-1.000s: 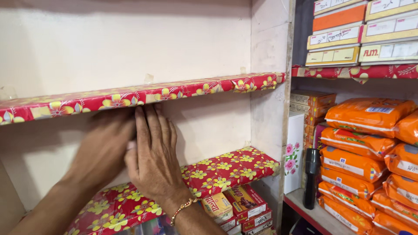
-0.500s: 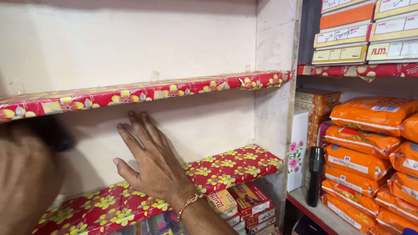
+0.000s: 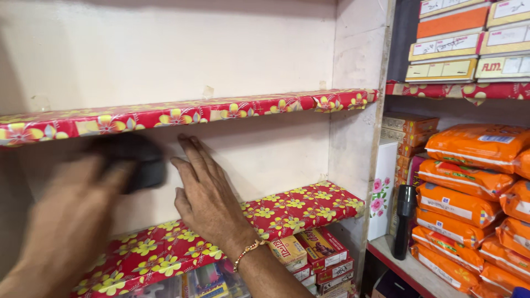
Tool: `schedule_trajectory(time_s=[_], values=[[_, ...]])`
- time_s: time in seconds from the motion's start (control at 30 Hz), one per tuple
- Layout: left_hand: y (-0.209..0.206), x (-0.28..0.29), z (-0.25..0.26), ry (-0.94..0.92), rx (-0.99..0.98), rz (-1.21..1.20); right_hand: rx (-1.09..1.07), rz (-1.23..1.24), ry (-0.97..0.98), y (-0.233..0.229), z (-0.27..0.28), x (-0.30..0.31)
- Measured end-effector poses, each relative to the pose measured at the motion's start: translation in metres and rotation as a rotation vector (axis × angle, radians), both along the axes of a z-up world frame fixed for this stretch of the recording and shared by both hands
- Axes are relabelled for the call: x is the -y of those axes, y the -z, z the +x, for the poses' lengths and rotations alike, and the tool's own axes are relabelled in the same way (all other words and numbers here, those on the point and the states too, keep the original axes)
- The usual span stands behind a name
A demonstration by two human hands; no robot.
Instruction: The person wipes the interior surfaces of a wooden shelving unit with a dark cloth. They clean the back wall and the edges of the shelves, moving from the upper sections down to the lower ones. The shelves are stocked with various packaged goods.
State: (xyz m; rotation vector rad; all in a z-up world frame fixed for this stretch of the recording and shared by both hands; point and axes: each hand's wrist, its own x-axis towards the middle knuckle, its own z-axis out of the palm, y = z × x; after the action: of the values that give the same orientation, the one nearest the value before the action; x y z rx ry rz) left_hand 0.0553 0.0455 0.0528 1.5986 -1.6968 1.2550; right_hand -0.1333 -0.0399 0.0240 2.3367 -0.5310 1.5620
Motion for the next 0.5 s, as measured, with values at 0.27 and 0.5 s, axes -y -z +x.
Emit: schedule_trajectory(time_s=[0.27,0.5], values=[[-0.002,0.017,-0.007,0.252,-0.322,-0.006,0.033,-0.017,0.006,0.000,0.002,0.005],[0.010,0.050,-0.059,0.422,-0.161,0.211,0.164,-0.038,0.016,-0.005,0.000,-0.004]])
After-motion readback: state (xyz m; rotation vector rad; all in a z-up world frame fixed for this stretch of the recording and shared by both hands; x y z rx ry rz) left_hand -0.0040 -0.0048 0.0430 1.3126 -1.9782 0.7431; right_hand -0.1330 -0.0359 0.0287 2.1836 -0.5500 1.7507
